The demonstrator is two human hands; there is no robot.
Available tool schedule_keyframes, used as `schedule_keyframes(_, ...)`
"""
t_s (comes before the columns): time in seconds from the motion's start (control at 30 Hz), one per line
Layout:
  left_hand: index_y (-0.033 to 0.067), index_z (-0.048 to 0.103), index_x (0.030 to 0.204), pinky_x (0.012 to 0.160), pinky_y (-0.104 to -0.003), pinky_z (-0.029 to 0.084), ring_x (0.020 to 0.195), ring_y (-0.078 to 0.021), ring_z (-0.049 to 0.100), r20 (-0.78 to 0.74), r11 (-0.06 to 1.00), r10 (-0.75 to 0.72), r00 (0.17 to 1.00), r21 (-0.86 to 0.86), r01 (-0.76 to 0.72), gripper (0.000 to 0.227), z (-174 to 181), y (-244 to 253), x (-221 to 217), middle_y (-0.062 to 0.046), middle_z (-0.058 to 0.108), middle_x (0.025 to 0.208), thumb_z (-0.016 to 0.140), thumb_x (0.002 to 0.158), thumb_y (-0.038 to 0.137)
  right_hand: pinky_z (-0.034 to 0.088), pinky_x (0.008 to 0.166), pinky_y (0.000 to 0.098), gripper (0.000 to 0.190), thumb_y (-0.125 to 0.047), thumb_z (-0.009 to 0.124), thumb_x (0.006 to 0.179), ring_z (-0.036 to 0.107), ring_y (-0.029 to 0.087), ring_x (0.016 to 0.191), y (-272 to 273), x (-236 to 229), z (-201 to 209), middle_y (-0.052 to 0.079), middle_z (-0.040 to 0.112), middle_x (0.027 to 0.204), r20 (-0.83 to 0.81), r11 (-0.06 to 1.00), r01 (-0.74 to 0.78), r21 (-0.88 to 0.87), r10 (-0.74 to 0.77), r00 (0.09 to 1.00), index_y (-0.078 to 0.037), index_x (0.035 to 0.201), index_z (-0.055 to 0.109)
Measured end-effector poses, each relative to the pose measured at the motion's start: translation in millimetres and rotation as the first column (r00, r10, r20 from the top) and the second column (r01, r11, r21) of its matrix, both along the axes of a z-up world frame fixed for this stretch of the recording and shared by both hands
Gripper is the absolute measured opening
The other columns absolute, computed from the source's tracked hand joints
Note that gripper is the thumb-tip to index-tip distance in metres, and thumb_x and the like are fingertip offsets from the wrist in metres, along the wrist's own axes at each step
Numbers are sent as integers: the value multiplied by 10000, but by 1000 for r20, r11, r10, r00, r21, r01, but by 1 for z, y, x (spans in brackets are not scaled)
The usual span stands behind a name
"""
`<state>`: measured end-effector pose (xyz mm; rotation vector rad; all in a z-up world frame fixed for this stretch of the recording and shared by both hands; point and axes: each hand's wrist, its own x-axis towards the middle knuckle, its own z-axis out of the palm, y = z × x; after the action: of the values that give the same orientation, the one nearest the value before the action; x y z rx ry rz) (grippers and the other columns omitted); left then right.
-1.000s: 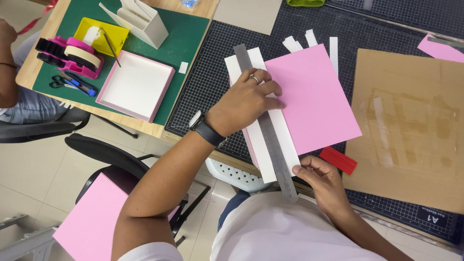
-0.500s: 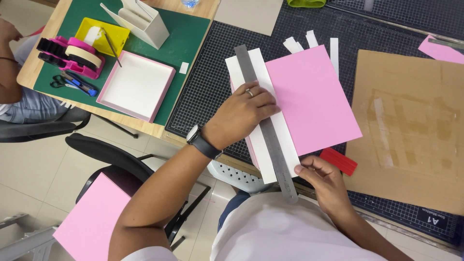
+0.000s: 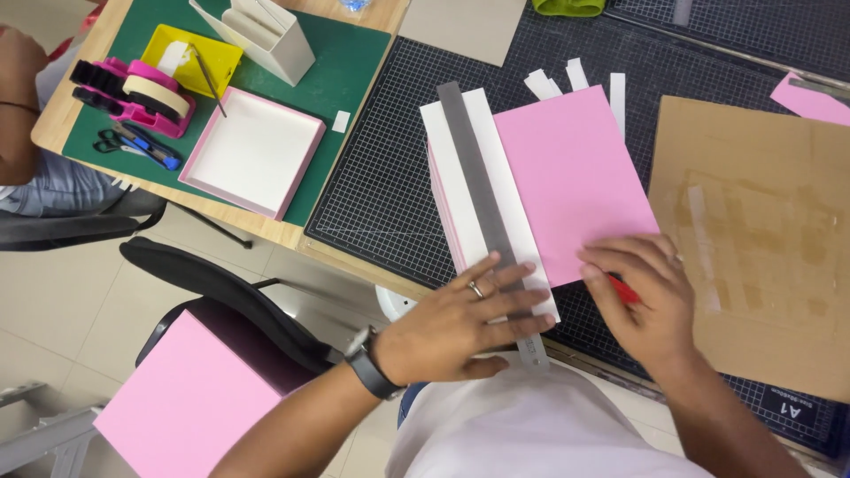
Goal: The person applies adhesive to white paper strips using a roller and then attaches the strips to a pink box. They use a ruler to align the strips and a red tool to smooth them down onto the box surface.
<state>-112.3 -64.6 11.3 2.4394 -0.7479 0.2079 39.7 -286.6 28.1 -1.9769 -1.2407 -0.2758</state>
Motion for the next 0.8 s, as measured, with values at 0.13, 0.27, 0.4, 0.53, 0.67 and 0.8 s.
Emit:
schedule_keyframes(0.13,140,501,1514,1296,-589,274,1547,-349,374,150,992,113,982,38,-120,512,-13,-26,-8,-106,557,1550,677,1035,97,486,999,427,255,-134,603,1032,633,335,1118,29,22,3,96,735,1238,136,972,-184,-148,204,969,-39,1234,725)
schedule_keyframes(0.27,86,520,1494,1282,-566,341,1518,-370,429,223,990,143,964,-26,-141,378,-27,-39,-10,-137,562,1536,501,1123,17,311,1225,544,440,-188,507,1046,475,331,1426,42,42,-14,30,579,1507,217,876,-244,-416,357,909,-139,1482,543)
schedule_keyframes(0.4,64,541,1483,1291,-568,312,1520,-373,418,223,986,167,960,-32,-164,363,-33,-45,-11,-132,566,1535,480,1127,24,235,1268,527,476,-220,485,1035,396,308,1494,60,59,-21,11,544,1549,284,815,-177,-552,384,879,-158,1505,523)
schedule_keyframes(0.53,65,566,1463,1294,-556,304,1516,-366,419,242,986,167,956,-21,-167,357,-33,-44,-9,-121,579,1522,462,1124,15,156,1268,523,510,-320,347,1091,293,307,1542,99,86,-24,32,452,1617,218,775,-190,-603,389,895,-166,1570,432)
schedule_keyframes(0.67,89,525,1491,1290,-572,310,1526,-368,404,252,983,178,951,-9,-181,373,-31,-46,-12,-116,571,1537,498,1127,13,76,1259,529,580,-427,272,1105,159,314,1567,133,102,-22,49,343,1663,127,737,-188,-650,349,929,-141,1602,353)
schedule_keyframes(0.8,120,553,1485,1265,-625,355,1529,-404,406,316,974,208,926,18,-225,361,-32,-49,-16,-68,463,1600,563,1137,23,44,1259,524,593,-427,248,1106,69,316,1583,134,95,-17,73,273,1690,123,729,-179,-660,340,932,-125,1612,314)
